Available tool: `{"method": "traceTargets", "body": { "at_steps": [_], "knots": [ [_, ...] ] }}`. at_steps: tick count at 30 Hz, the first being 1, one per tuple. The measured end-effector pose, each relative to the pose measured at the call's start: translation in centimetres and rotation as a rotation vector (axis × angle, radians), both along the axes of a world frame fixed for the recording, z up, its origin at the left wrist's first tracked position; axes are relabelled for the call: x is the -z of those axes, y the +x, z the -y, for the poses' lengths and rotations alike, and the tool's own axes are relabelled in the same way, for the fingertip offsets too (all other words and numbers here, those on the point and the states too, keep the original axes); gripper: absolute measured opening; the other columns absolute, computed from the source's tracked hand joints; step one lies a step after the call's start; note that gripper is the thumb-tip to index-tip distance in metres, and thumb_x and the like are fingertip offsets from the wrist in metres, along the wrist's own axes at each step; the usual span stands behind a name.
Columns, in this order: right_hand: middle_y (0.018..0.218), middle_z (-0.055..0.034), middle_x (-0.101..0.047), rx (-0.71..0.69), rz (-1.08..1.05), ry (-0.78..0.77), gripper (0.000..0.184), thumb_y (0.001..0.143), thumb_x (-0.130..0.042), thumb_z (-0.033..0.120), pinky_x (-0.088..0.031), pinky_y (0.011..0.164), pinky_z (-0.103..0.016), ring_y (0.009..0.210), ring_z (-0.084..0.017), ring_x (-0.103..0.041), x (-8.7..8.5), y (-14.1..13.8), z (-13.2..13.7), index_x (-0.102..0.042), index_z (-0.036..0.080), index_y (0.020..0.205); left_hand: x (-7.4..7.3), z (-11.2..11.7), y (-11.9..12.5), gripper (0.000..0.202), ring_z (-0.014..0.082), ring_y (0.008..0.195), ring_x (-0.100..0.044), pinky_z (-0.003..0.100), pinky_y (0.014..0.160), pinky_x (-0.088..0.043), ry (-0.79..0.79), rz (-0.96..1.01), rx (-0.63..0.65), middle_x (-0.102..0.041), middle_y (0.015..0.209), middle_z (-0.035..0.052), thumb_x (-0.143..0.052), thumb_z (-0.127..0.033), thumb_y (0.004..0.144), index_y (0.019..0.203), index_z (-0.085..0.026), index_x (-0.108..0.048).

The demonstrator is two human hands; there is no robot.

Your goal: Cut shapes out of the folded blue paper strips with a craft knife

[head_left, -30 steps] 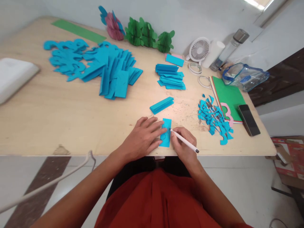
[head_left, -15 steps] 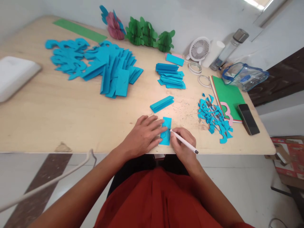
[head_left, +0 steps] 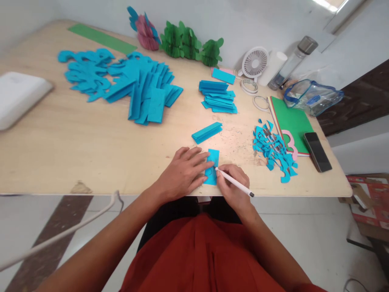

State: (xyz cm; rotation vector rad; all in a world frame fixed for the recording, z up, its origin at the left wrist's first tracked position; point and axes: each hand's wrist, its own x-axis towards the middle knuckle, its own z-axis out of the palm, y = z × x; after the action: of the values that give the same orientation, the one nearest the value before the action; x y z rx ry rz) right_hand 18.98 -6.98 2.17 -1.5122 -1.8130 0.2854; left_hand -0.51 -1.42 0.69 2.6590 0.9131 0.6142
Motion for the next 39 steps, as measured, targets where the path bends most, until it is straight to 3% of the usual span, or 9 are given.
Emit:
{"method": "traceTargets", "body": {
  "at_steps": [33,39],
  "knots": [
    [0.076,-0.0030,-0.070,0.081,-0.146,-0.115,0.013,0.091,-0.055,0.027,-0.049,0.067,-0.030,0.070,-0.017,-0.064,-0.19,0.00,-0.38,-0.064,0.021,0.084,0.04,0.00,-0.08,0.037,0.0335,0.129,-0.046,0.054,0.104,-0.033,-0.008,-0.016,-0.001,-0.057,0.139,0.0109,-0.047,-0.032,0.095,0.127,-0.024,-0.062],
    [0.074,-0.0011,-0.069,0.092,-0.229,-0.172,0.013,0.090,-0.057,0.031,-0.048,0.061,-0.027,0.066,-0.016,-0.063,-0.43,0.22,-0.24,-0.064,0.022,0.084,0.04,-0.02,-0.01,0.036,0.0336,0.129,-0.046,0.053,0.104,-0.033,0.001,-0.015,-0.003,-0.058,0.139,0.0105,-0.046,-0.033,0.095,0.127,-0.024,-0.062]
  ]
}}
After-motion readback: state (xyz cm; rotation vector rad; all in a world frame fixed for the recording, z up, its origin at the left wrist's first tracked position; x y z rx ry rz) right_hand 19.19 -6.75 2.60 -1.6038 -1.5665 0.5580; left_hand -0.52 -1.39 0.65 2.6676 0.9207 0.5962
